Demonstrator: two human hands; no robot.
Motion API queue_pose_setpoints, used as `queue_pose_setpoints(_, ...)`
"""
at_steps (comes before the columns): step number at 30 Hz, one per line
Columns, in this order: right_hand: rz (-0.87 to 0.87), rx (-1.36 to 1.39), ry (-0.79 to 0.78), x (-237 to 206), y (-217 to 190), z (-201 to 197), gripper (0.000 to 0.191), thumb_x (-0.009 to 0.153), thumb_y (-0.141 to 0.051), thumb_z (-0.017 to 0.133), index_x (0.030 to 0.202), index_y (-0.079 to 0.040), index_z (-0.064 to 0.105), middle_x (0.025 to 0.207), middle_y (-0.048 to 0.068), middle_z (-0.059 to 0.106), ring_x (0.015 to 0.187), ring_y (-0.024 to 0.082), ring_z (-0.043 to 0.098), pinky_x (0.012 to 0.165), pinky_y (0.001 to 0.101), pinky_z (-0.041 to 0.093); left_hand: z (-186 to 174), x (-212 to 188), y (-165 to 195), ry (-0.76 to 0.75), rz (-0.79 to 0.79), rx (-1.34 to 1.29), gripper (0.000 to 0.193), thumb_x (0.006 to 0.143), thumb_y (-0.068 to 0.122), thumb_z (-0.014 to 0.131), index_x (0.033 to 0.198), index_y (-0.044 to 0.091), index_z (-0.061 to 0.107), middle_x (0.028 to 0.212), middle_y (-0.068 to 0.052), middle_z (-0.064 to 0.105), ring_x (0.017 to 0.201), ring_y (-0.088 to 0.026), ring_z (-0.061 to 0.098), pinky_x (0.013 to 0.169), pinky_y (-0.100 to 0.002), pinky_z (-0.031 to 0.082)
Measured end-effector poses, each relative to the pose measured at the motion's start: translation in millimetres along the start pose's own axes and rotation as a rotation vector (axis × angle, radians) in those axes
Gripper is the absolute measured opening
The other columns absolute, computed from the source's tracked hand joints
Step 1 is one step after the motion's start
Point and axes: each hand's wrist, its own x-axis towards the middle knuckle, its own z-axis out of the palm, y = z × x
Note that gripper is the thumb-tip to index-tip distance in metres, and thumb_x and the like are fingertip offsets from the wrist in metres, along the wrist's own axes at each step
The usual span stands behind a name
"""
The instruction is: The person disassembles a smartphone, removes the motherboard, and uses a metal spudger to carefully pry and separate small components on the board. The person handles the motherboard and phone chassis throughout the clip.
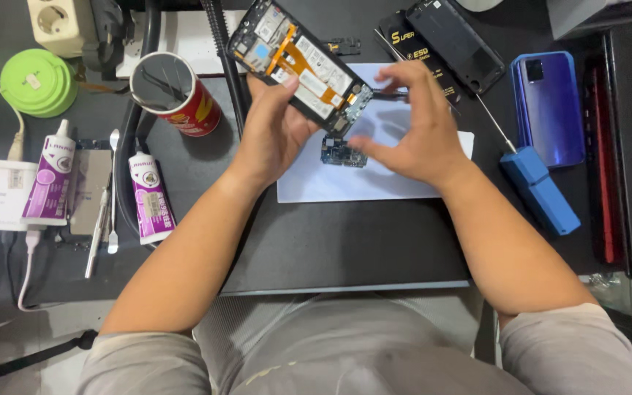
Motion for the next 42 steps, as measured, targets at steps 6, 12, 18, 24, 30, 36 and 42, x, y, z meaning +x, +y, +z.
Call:
queue_pose_setpoints(6, 0.103, 0.178, -0.04, 2, -11, 18, 0.11, 0.081, -0.026, 0.094, 0.161, -0.001, 0.023, 0.147, 0.017, 0.051, 0.12, 0.027, 0.06, 0.103, 0.0391, 0.053, 7, -7, -8, -0.198, -0.052, 0.043, 0.072, 0.105, 0.021, 0.052, 0.157, 0.021, 0.002, 0.16, -0.02, 0.033, 0.15, -0.035, 0.042, 0.118, -0.053, 0.043)
queue_pose_setpoints(12, -0.024, -0.004, 0.007, 1, -4, 2, 0.092, 0.07, -0.01, 0.088, 0.148, -0.003, 0.041, 0.132, 0.019, 0.051, 0.123, 0.036, 0.055, 0.108, 0.0442, 0.049, 17, -2, -7, 0.007, 0.155, 0.173, 0.084, 0.104, 0.022, 0.069, 0.158, 0.01, 0.005, 0.162, -0.024, 0.034, 0.153, -0.037, 0.04, 0.129, -0.053, 0.04)
queue_pose_setpoints(18, -0.013, 0.067, -0.115, 7, -5, -17, 0.079, 0.066, -0.006, 0.078, 0.139, -0.003, 0.047, 0.121, 0.017, 0.051, 0.114, 0.033, 0.057, 0.101, 0.0402, 0.051, 42, -16, 37, -0.162, 0.833, 1.745, 0.108, 0.065, 0.043, 0.099, 0.145, 0.013, 0.033, 0.15, -0.015, 0.043, 0.144, -0.038, 0.036, 0.117, -0.057, 0.03)
queue_pose_setpoints(24, -0.035, 0.169, -0.228, 6, -15, -12, 0.076, 0.066, -0.006, 0.078, 0.137, -0.004, 0.048, 0.119, 0.015, 0.054, 0.111, 0.032, 0.059, 0.098, 0.0383, 0.052, 49, -13, 30, -0.317, 0.691, 2.067, 0.093, 0.06, 0.034, 0.093, 0.143, 0.009, 0.058, 0.13, -0.005, 0.063, 0.116, -0.027, 0.059, 0.107, -0.052, 0.043)
queue_pose_setpoints(30, 0.161, 0.742, -0.104, 0, -9, -10, 0.087, 0.093, -0.01, 0.081, 0.161, -0.006, 0.026, 0.144, 0.013, 0.052, 0.132, 0.022, 0.058, 0.115, 0.0347, 0.05, 35, -15, 29, -0.178, 0.744, 1.88, 0.079, 0.064, 0.031, 0.091, 0.134, 0.008, 0.062, 0.123, -0.005, 0.066, 0.097, -0.026, 0.06, 0.082, -0.039, 0.042)
queue_pose_setpoints(36, 0.372, 0.961, -0.139, -7, 8, -3, 0.054, 0.106, 0.001, 0.053, 0.158, -0.006, 0.036, 0.124, 0.017, 0.068, 0.1, 0.019, 0.07, 0.079, 0.034, 0.064, 37, -14, 26, -0.113, 0.702, 1.841, 0.072, 0.066, 0.024, 0.088, 0.132, 0.01, 0.062, 0.119, -0.004, 0.065, 0.103, -0.025, 0.059, 0.085, -0.04, 0.04)
queue_pose_setpoints(42, 0.328, 0.989, -0.071, -10, 9, 3, 0.038, 0.106, 0.004, 0.059, 0.131, -0.01, 0.035, 0.117, 0.018, 0.068, 0.095, 0.019, 0.07, 0.079, 0.0329, 0.062, 48, -15, 22, -0.076, 0.625, 1.786, 0.076, 0.064, 0.035, 0.087, 0.131, 0.01, 0.061, 0.108, -0.003, 0.058, 0.094, -0.026, 0.051, 0.081, -0.042, 0.032)
